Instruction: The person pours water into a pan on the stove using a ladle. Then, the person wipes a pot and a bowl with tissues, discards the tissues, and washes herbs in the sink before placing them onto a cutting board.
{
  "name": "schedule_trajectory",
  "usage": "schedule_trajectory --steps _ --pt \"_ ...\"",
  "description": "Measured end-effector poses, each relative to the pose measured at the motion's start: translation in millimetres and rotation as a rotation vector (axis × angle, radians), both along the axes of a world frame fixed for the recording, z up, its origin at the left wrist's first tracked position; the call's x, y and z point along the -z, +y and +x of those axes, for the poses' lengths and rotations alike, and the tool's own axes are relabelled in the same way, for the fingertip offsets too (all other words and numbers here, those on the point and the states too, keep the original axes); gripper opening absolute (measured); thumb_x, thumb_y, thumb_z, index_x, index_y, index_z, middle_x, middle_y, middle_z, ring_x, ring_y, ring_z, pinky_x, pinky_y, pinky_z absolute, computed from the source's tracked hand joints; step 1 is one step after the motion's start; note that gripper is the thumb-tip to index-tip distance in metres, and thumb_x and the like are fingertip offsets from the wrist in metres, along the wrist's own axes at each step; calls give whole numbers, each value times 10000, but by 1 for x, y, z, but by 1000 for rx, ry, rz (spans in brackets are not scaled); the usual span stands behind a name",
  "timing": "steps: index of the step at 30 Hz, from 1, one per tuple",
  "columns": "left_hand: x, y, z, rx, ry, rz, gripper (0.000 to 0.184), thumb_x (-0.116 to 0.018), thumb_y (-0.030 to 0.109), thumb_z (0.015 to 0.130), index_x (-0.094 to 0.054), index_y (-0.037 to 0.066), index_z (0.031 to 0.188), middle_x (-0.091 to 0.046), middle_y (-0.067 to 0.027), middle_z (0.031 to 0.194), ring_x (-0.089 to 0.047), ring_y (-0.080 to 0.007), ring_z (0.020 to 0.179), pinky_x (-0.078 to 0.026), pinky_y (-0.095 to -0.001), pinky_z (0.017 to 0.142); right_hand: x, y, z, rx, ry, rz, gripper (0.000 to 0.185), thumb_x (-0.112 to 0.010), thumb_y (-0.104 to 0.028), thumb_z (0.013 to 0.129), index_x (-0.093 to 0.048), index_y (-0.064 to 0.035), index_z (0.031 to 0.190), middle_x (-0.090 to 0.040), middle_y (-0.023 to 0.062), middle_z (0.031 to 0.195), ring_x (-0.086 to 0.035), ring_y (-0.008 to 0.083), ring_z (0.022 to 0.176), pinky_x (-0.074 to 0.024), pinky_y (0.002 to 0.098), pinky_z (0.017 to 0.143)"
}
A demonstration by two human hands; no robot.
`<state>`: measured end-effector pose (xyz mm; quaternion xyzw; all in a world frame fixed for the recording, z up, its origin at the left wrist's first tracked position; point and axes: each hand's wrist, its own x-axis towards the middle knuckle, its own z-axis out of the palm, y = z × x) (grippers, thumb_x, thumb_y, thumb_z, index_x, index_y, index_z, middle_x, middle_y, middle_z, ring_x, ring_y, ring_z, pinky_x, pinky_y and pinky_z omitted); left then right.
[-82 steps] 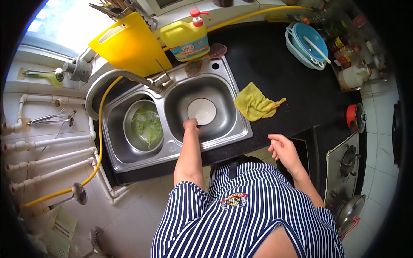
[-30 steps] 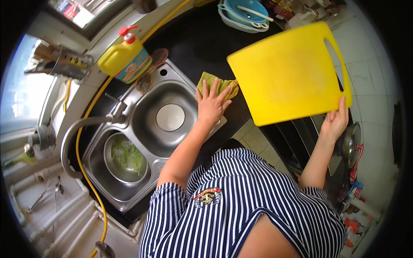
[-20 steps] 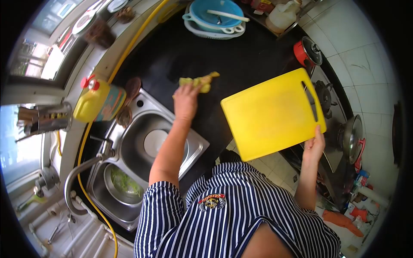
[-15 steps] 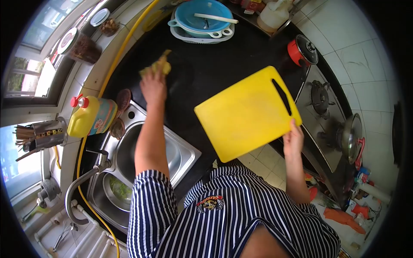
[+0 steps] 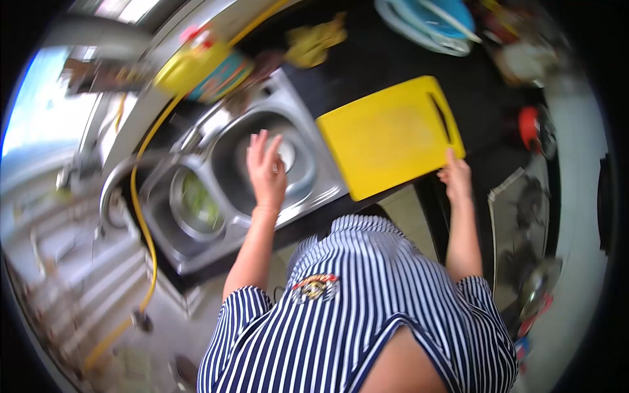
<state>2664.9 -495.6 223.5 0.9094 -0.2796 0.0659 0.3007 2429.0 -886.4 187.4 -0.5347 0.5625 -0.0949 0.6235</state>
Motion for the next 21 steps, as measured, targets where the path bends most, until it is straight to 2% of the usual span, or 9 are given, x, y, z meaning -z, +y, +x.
schedule_trajectory --steps 5,7,9,13,14,15,17,19,21 --pt "5 122 -76 -301 158 105 439 -556 9 891 -606 128 1310 -483 -164 1456 -374 -389 1403 -283 -498 1161 -3 -21 3 -380 434 -157 561 -548 -553 967 -571 -55 709 -552 40 546 -495 122 391 -383 245 388" --pt "17 178 -81 -439 139 140 433 -557 22 895 -601 101 1318 -479 -174 1461 -372 -388 1405 -288 -489 1159 -24 -3 22 -500 694 -367 632 -474 -591 976 -574 -22 721 -552 59 546 -504 156 396 -403 285 416" --pt "33 229 -78 -627 160 127 431 -555 70 918 -562 37 1348 -458 -211 1468 -367 -396 1401 -290 -458 1157 -43 18 35 -519 637 -576 585 -455 -553 992 -637 -20 836 -592 56 611 -567 161 502 -446 313 531" --pt "87 339 -23 -927 290 -17 568 -582 212 934 -434 47 1457 -366 -237 1524 -327 -389 1422 -277 -441 1162 -45 89 61 -529 431 -710 472 -495 -452 1008 -658 -19 913 -612 55 652 -578 147 557 -447 309 563" --pt "92 350 -10 -925 347 66 655 -592 322 946 -363 65 1503 -299 -214 1569 -271 -386 1453 -251 -461 1174 -52 103 66 -532 342 -738 438 -512 -418 1009 -659 -14 929 -618 56 660 -577 141 566 -446 305 565" --pt "99 355 5 -917 358 65 655 -592 322 946 -363 65 1503 -299 -214 1569 -271 -386 1453 -251 -461 1174 -60 122 72 -527 354 -741 438 -512 -418 1009 -659 -14 929 -618 56 660 -577 141 566 -446 305 565" --pt "114 361 35 -635 268 460 712 -575 437 953 -306 150 1547 -205 -193 1614 -168 -404 1489 -196 -574 1173 -78 166 85 -611 358 -718 405 -537 -386 1003 -655 -4 933 -619 60 668 -575 136 579 -453 302 576" --pt "109 345 63 -552 359 565 726 -554 495 950 -278 208 1558 -170 -184 1625 -132 -435 1487 -172 -632 1153 -87 205 90 -621 384 -749 382 -550 -355 1003 -649 1 904 -601 62 657 -572 137 571 -457 297 574" --pt "141 343 95 -453 442 671 739 -533 552 947 -251 267 1568 -135 -175 1636 -96 -467 1486 -148 -691 1133 -75 242 91 -695 352 -807 352 -560 -326 1002 -646 -5 885 -595 67 649 -573 141 563 -457 296 565"
